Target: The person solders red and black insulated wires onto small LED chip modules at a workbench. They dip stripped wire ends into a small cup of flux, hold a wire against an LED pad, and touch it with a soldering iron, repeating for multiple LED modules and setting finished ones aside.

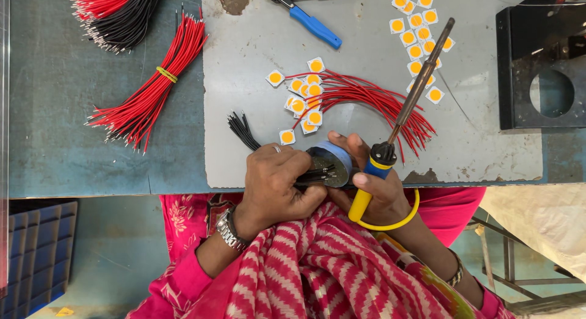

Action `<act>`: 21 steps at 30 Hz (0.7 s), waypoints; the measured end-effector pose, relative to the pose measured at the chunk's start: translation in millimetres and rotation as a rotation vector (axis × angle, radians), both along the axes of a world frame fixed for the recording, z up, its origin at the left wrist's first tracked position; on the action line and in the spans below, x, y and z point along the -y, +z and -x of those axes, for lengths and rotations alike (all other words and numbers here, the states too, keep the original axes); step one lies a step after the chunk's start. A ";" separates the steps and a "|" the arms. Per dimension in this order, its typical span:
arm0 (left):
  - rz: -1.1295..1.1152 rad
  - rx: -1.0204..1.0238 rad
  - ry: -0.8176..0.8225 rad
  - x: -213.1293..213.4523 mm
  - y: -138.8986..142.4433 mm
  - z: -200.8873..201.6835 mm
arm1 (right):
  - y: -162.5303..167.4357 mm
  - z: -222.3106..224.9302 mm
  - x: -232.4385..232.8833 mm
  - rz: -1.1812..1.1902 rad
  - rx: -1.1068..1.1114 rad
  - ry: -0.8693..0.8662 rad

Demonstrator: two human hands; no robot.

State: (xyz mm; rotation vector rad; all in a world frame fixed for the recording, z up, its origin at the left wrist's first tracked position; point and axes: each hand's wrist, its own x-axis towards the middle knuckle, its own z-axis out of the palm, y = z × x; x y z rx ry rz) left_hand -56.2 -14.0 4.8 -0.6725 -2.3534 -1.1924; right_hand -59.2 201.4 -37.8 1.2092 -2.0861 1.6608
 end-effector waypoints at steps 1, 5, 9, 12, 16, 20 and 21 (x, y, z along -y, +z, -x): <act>-0.004 0.001 -0.001 0.0 -0.2 -0.1 | -0.9 -0.2 -0.5 -0.013 -0.013 -0.008; -0.046 -0.020 0.001 1.2 -2.6 -1.2 | -9.7 -3.6 1.0 0.086 0.081 0.014; -0.141 -0.030 0.028 5.7 -5.0 -3.8 | -17.0 8.6 -14.5 0.077 -0.115 -0.209; -0.173 -0.037 0.084 17.3 -3.8 -7.4 | -8.7 11.1 -61.0 -0.050 -0.211 -0.575; -0.132 0.099 0.247 44.0 1.5 -9.5 | 1.2 1.9 -127.2 -0.173 -0.103 -0.811; -0.113 0.196 0.257 57.4 4.0 -6.9 | -3.0 0.0 -150.2 -0.316 -0.081 -0.952; -0.117 0.162 0.224 57.8 4.2 -6.3 | -2.3 0.4 -150.9 -0.344 -0.086 -0.987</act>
